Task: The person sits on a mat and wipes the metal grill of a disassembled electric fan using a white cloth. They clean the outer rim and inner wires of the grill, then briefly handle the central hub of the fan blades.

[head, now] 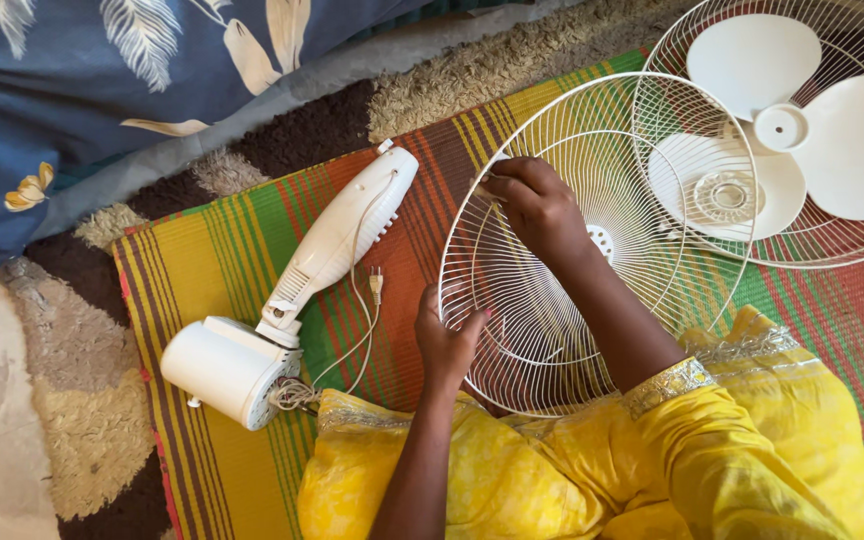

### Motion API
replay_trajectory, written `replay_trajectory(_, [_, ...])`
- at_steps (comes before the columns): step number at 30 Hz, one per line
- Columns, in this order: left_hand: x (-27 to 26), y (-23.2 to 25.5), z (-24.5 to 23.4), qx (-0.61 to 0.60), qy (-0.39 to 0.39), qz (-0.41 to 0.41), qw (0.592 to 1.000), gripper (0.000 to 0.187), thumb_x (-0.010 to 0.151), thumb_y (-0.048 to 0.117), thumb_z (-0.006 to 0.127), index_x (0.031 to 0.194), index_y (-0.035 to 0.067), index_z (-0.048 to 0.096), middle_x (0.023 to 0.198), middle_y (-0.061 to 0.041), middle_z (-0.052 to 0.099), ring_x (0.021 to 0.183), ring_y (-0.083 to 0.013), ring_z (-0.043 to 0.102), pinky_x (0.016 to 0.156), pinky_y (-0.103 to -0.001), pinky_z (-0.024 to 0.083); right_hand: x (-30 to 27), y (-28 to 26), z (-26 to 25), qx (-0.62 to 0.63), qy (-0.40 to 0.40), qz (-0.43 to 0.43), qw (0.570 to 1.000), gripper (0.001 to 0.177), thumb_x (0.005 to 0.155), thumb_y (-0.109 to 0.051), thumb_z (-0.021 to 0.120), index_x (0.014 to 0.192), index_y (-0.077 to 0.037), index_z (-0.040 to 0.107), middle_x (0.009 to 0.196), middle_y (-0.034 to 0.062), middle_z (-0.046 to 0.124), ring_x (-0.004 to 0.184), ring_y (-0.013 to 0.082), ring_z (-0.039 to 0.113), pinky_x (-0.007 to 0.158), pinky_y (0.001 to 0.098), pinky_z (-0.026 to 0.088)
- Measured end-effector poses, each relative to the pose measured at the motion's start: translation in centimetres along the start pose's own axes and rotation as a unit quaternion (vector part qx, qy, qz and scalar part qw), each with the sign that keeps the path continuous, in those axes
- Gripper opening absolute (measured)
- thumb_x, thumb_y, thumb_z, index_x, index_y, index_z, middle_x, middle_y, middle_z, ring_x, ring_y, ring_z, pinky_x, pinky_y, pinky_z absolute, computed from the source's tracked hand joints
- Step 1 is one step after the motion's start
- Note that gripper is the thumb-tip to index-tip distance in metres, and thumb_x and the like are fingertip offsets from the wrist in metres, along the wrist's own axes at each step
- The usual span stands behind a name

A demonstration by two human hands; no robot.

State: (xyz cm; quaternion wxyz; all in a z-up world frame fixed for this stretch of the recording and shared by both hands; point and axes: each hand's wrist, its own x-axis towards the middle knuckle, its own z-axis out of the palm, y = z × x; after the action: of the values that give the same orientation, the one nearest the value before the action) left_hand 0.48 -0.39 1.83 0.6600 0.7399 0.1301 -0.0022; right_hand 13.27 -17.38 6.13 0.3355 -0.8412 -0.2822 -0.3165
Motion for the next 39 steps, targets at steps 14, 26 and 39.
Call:
replay_trajectory(14, [-0.1, -0.8, 0.4, 0.013, 0.042, 0.017, 0.999, 0.034, 0.08, 0.012, 0.075, 0.11, 0.002, 0.064, 0.098, -0.011, 0.071, 0.08, -0.0156, 0.071, 0.076, -0.034, 0.059, -2.0, -0.2, 0.6, 0.024, -0.016, 0.059, 0.998, 0.011, 0.092, 0.0, 0.079, 0.102, -0.001, 0.077, 0.118, 0.0141, 0.068, 0.105, 0.0277, 0.073, 0.087, 0.0357, 0.066])
replay_trajectory(26, [-0.3, -1.4, 0.7, -0.034, 0.051, 0.011, 0.998, 0.009, 0.085, 0.007, 0.068, 0.093, 0.004, 0.066, 0.075, -0.005, 0.069, 0.055, -0.0093, 0.06, 0.051, -0.029, 0.048, -1.6, -1.1, 0.1, 0.036, -0.008, 0.157, 0.987, 0.017, 0.084, -0.003, 0.086, 0.099, 0.001, 0.078, 0.152, 0.0258, 0.041, 0.116, 0.0368, 0.069, 0.088, 0.0367, 0.064])
replay_trajectory(39, [-0.1, -2.0, 0.9, -0.028, 0.049, 0.02, 0.998, 0.011, 0.084, 0.005, 0.07, 0.093, 0.005, 0.065, 0.075, -0.004, 0.067, 0.049, -0.0071, 0.055, 0.045, -0.027, 0.046, -1.2, 0.0, -0.6, 0.055, -0.03, 0.198, 0.978, 0.022, 0.08, -0.006, 0.09, 0.101, -0.009, 0.082, 0.158, 0.0208, 0.037, 0.114, 0.0279, 0.07, 0.09, 0.0352, 0.066])
